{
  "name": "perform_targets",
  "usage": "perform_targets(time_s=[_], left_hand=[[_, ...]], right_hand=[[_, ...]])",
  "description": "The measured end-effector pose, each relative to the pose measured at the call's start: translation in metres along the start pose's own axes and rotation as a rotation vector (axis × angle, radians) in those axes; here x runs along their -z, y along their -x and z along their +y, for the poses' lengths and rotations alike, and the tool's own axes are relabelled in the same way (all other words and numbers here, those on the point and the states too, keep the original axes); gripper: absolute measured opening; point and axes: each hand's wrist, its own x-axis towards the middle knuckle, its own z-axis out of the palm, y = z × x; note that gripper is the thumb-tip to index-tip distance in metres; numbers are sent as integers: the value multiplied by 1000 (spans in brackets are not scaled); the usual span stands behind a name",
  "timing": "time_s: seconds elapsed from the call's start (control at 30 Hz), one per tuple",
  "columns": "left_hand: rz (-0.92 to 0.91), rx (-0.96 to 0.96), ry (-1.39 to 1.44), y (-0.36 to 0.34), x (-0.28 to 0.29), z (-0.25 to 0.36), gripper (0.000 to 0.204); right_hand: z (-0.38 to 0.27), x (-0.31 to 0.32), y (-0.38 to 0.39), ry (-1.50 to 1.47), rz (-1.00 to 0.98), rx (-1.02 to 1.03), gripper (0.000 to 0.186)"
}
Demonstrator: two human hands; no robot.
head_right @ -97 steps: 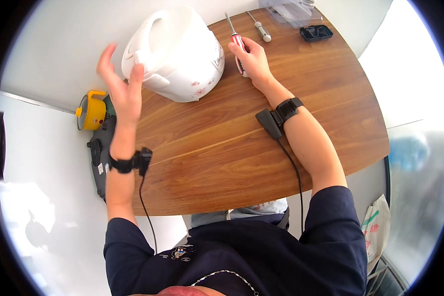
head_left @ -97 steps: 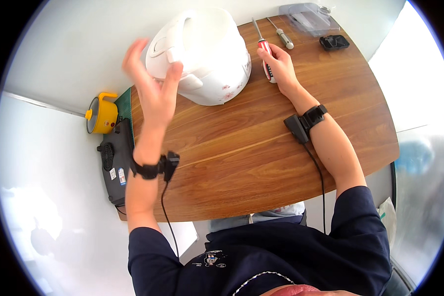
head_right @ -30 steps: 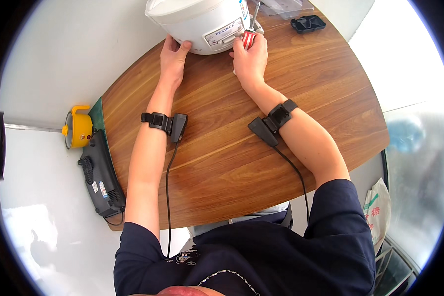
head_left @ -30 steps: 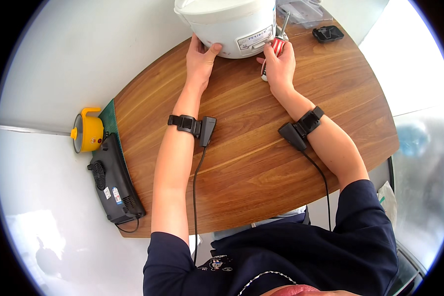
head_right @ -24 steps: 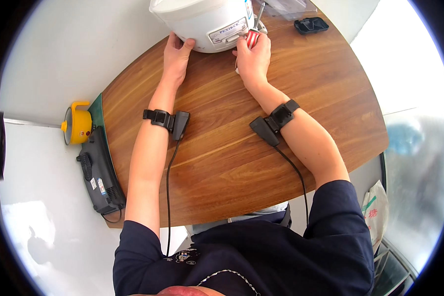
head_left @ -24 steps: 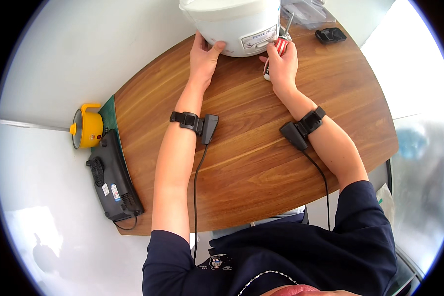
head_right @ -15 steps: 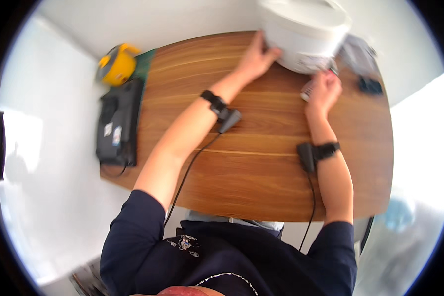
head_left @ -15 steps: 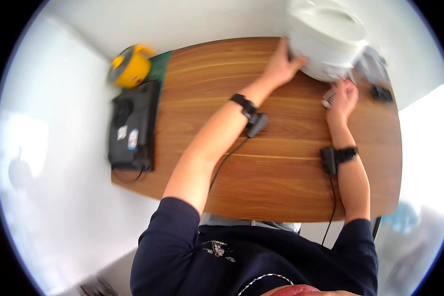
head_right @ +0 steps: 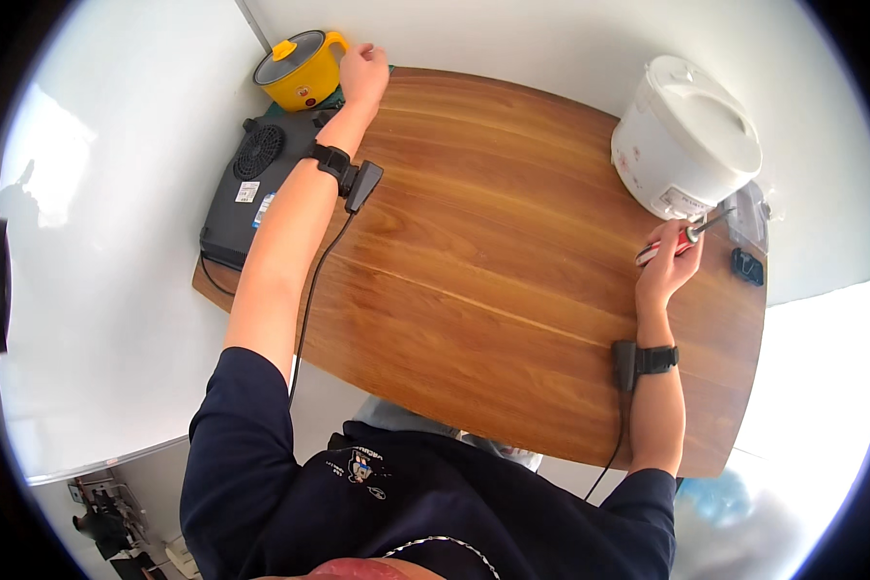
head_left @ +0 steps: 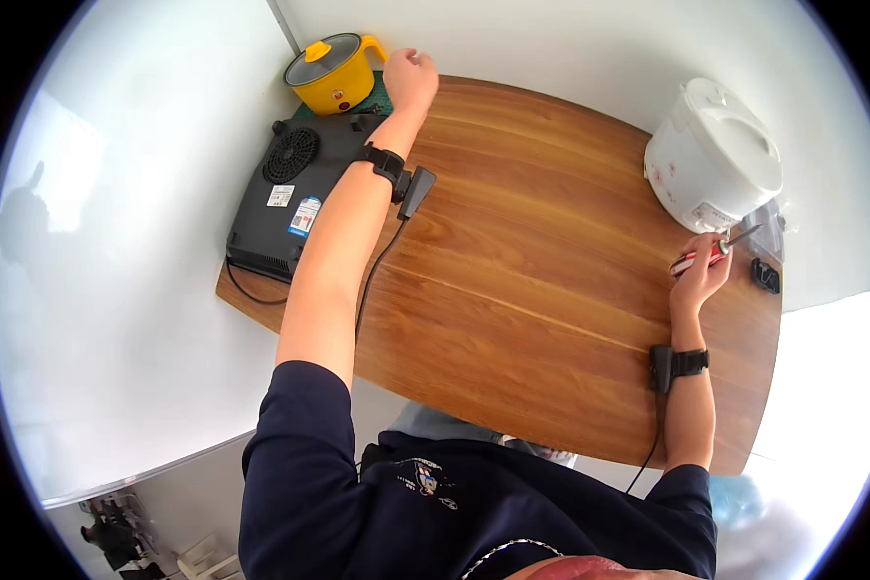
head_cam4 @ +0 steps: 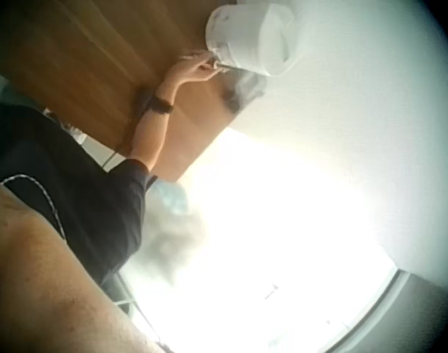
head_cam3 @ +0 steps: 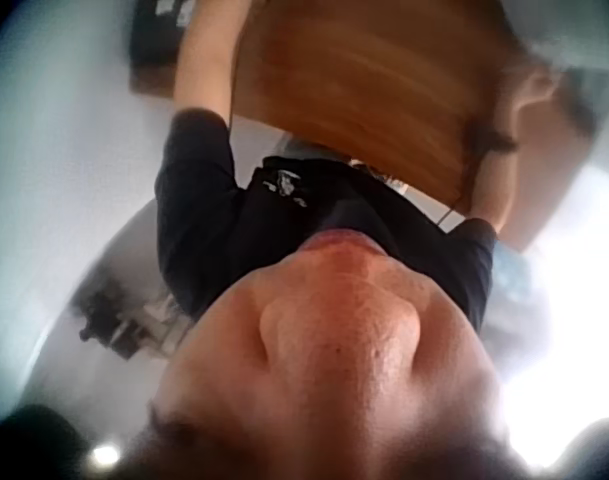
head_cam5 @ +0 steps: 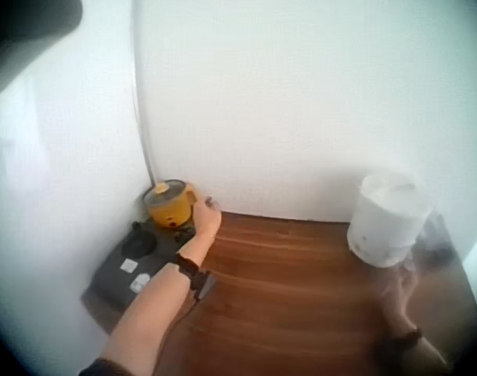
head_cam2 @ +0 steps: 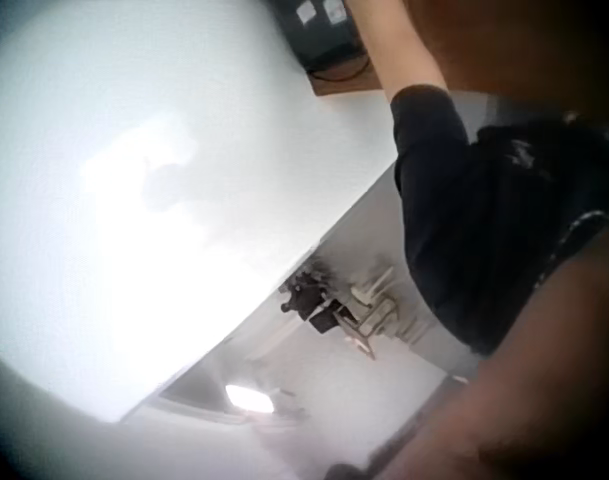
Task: The person uses a screwdriver to remove screws from a white rice cooker and a yellow pot. They detach the lid from the pot and then unscrew the bottom of the pot. The person places the removed parts on the table.
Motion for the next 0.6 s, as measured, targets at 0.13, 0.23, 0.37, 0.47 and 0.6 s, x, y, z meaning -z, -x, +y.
perform_targets(time_s=[0.13,0.23,0.37,0.47,0.6], left_hand=[[163,342,316,-35,-5,-24,59],[248,381,460,-58,-20,-43,63],[280,370,649,-74,-26,-42,65],[284,362,657,-85,-27,-56,71],[187,369,765,-85,-29,-61,77]], right_hand=[[11,-11,10,-232,-164,-294,11],[18,-12,7,-272,-158,-324,12],[16,-10,4,-275,-163,-347,9],[16,-11,7,-236,-223,-349,8],[11,-11,10,-206,-251,-365,9]])
